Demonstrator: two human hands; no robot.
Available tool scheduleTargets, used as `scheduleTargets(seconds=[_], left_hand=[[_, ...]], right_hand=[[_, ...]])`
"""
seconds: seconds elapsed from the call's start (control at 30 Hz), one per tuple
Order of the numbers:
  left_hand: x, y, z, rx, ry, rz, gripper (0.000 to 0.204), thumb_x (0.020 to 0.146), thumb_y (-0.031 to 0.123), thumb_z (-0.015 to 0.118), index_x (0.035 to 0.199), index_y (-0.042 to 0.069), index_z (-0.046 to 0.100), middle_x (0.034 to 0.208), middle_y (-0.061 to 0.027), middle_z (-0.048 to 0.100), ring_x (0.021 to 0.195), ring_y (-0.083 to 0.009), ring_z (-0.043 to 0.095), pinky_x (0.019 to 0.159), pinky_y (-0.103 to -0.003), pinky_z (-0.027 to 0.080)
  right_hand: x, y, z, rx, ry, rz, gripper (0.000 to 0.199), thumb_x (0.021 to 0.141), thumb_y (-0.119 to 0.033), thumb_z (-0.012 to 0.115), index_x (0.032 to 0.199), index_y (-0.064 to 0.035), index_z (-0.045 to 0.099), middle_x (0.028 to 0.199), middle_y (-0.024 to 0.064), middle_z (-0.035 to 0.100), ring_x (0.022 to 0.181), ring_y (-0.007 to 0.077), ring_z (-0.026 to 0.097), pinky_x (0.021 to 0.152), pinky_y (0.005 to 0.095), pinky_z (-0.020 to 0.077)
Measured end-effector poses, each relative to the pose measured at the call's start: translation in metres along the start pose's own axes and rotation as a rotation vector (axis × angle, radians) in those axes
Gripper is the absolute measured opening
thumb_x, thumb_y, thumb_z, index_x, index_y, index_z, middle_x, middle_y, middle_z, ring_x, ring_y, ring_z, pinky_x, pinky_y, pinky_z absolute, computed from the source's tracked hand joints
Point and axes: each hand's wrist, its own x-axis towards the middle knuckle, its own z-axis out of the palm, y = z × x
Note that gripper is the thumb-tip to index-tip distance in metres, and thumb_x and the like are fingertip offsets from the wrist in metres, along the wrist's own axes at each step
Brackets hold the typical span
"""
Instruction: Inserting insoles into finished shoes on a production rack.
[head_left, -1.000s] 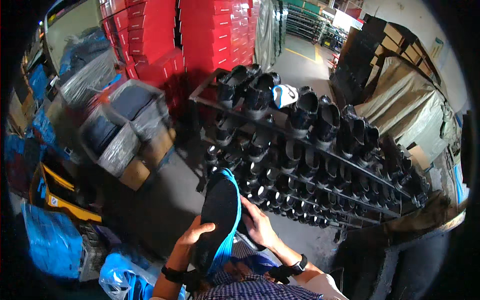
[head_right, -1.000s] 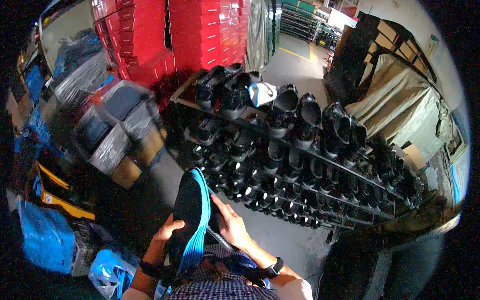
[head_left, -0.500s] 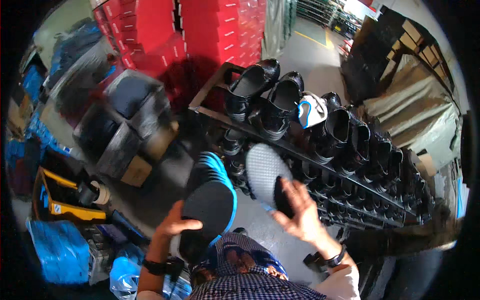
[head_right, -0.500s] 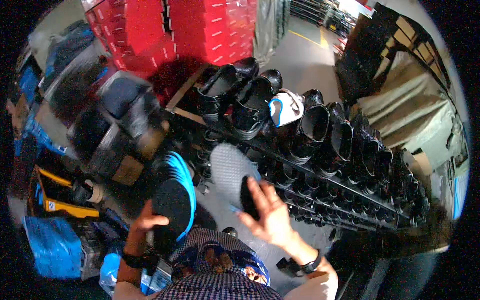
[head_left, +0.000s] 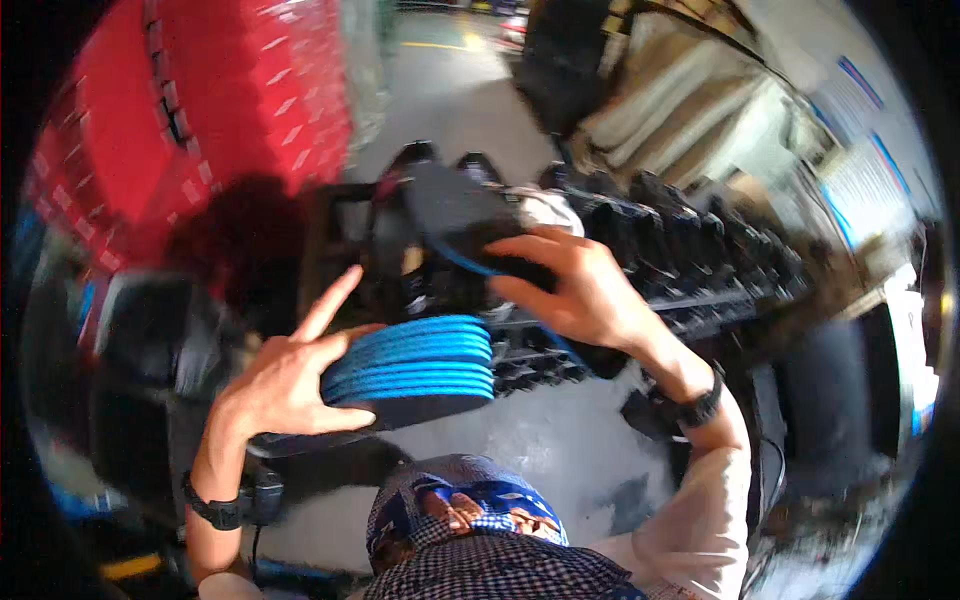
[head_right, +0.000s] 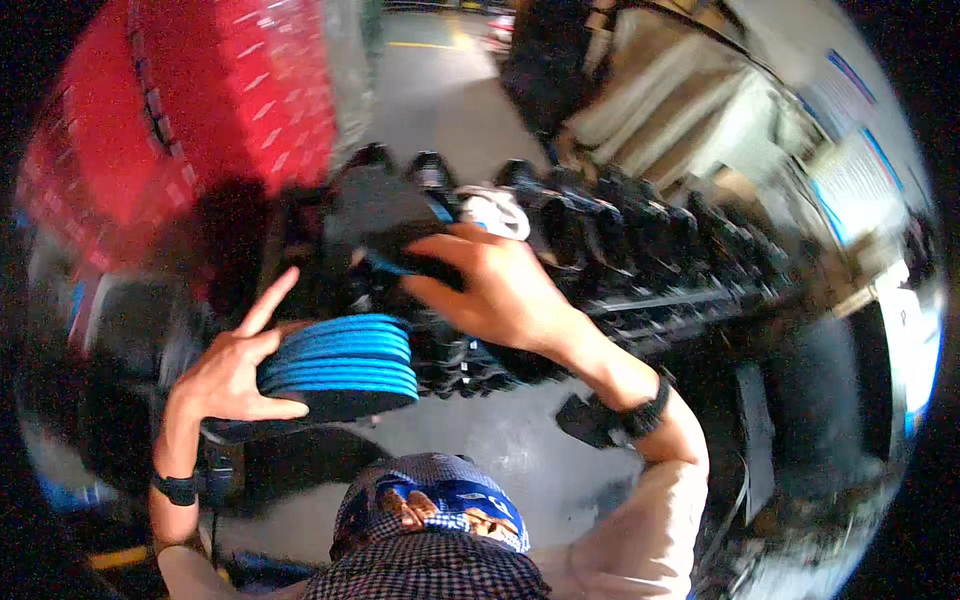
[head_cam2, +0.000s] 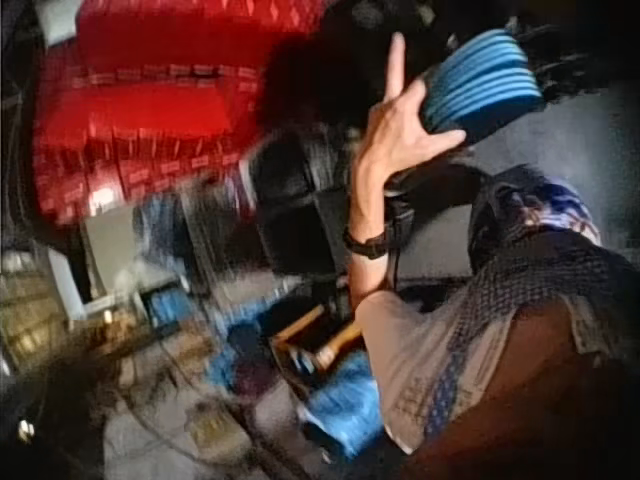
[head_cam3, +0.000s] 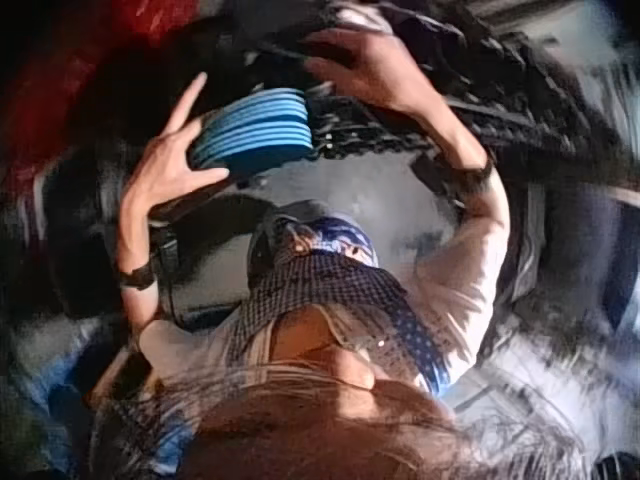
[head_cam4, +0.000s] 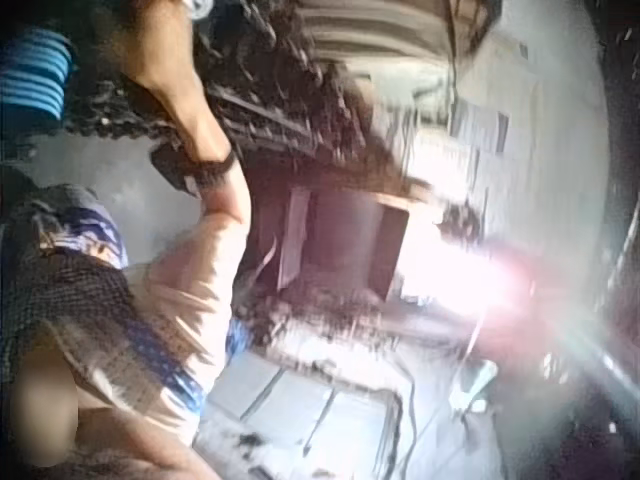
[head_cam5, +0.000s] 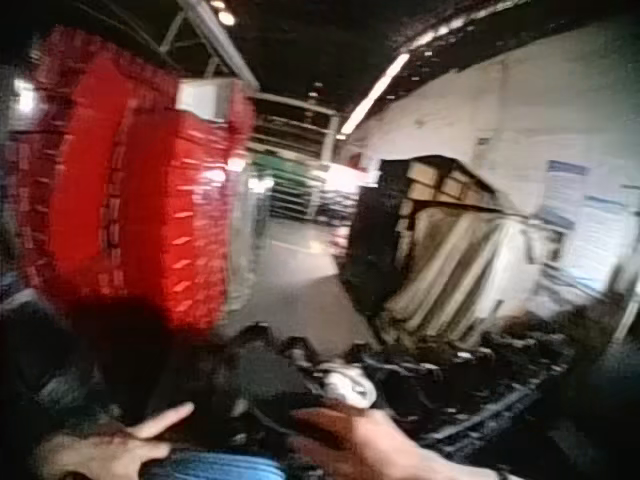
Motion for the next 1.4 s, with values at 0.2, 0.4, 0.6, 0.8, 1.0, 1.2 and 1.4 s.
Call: scheduleTargets(seconds=[0.2, 0.4, 0.6, 0.8, 1.0, 1.2, 1.4], left_hand=[[0.049, -0.029, -0.018, 0.113, -0.168, -0.007, 0.066, 0.049, 0.028, 0.076, 0.108, 0.004, 0.056, 0.138, -0.0155, 0.026, 0.111, -0.0369, 0.045, 0.093, -0.039, 0.039], [0.062, -0.018, -0.024, 0.152, -0.154, 0.017, 0.060, 0.046, 0.026, 0.076, 0.097, -0.001, 0.059, 0.112, -0.0187, 0.049, 0.099, -0.0352, 0.052, 0.086, -0.038, 0.042], [0.047, -0.010, -0.028, 0.264, -0.058, 0.142, 0.048, 0.056, 0.035, 0.070, 0.079, -0.005, 0.056, 0.104, -0.0181, 0.050, 0.083, -0.0362, 0.055, 0.071, -0.040, 0.046], [0.023, -0.001, -0.012, 0.338, 0.001, 0.060, 0.046, 0.060, 0.035, 0.069, 0.081, -0.004, 0.054, 0.103, -0.0161, 0.052, 0.078, -0.0328, 0.057, 0.065, -0.038, 0.048], [0.006, -0.006, 0.002, 0.243, 0.148, 0.011, 0.047, 0.061, 0.029, 0.067, 0.097, 0.000, 0.055, 0.119, -0.0109, 0.048, 0.086, -0.0300, 0.058, 0.072, -0.038, 0.049], [0.013, -0.035, -0.007, -0.028, 0.275, 0.138, 0.050, 0.056, 0.027, 0.072, 0.096, -0.001, 0.058, 0.114, -0.0102, 0.049, 0.093, -0.0314, 0.055, 0.080, -0.037, 0.045], [0.035, -0.020, -0.040, -0.191, 0.291, 0.349, 0.059, 0.055, 0.024, 0.074, 0.104, -0.002, 0.054, 0.114, -0.0150, 0.046, 0.101, -0.0303, 0.050, 0.086, -0.035, 0.041]], right_hand=[[0.016, -0.002, 0.011, -0.033, -0.026, -0.004, 0.031, 0.075, -0.026, 0.063, 0.095, -0.0033, 0.060, 0.085, 0.0176, 0.058, 0.081, 0.0328, 0.057, 0.072, 0.0381, 0.0461], [0.011, 0.002, -0.001, 0.108, -0.090, 0.070, 0.032, 0.078, -0.029, 0.059, 0.095, -0.0022, 0.060, 0.084, 0.0176, 0.060, 0.079, 0.0309, 0.059, 0.071, 0.0361, 0.0462], [0.006, -0.004, -0.022, 0.205, -0.076, 0.057, 0.025, 0.080, -0.019, 0.061, 0.096, -0.0009, 0.061, 0.086, 0.0151, 0.062, 0.074, 0.0212, 0.060, 0.067, 0.0303, 0.0465], [0.012, -0.020, -0.026, 0.243, -0.139, 0.067, 0.023, 0.079, -0.017, 0.060, 0.095, -0.0005, 0.062, 0.084, 0.0154, 0.062, 0.076, 0.0214, 0.059, 0.068, 0.0300, 0.0449], [0.047, -0.040, -0.020, 0.034, -0.286, -0.147, 0.022, 0.079, -0.021, 0.058, 0.092, -0.0040, 0.064, 0.074, 0.0171, 0.058, 0.071, 0.0278, 0.057, 0.063, 0.0348, 0.0441], [0.074, -0.065, -0.013, -0.195, -0.189, -0.285, 0.020, 0.079, -0.023, 0.058, 0.091, -0.0084, 0.065, 0.074, 0.0192, 0.056, 0.068, 0.0343, 0.056, 0.062, 0.0401, 0.0453], [0.085, -0.097, -0.056, -0.025, -0.010, -0.163, 0.020, 0.080, -0.015, 0.058, 0.095, -0.0022, 0.063, 0.080, 0.0135, 0.060, 0.072, 0.0201, 0.059, 0.059, 0.0295, 0.0445]])
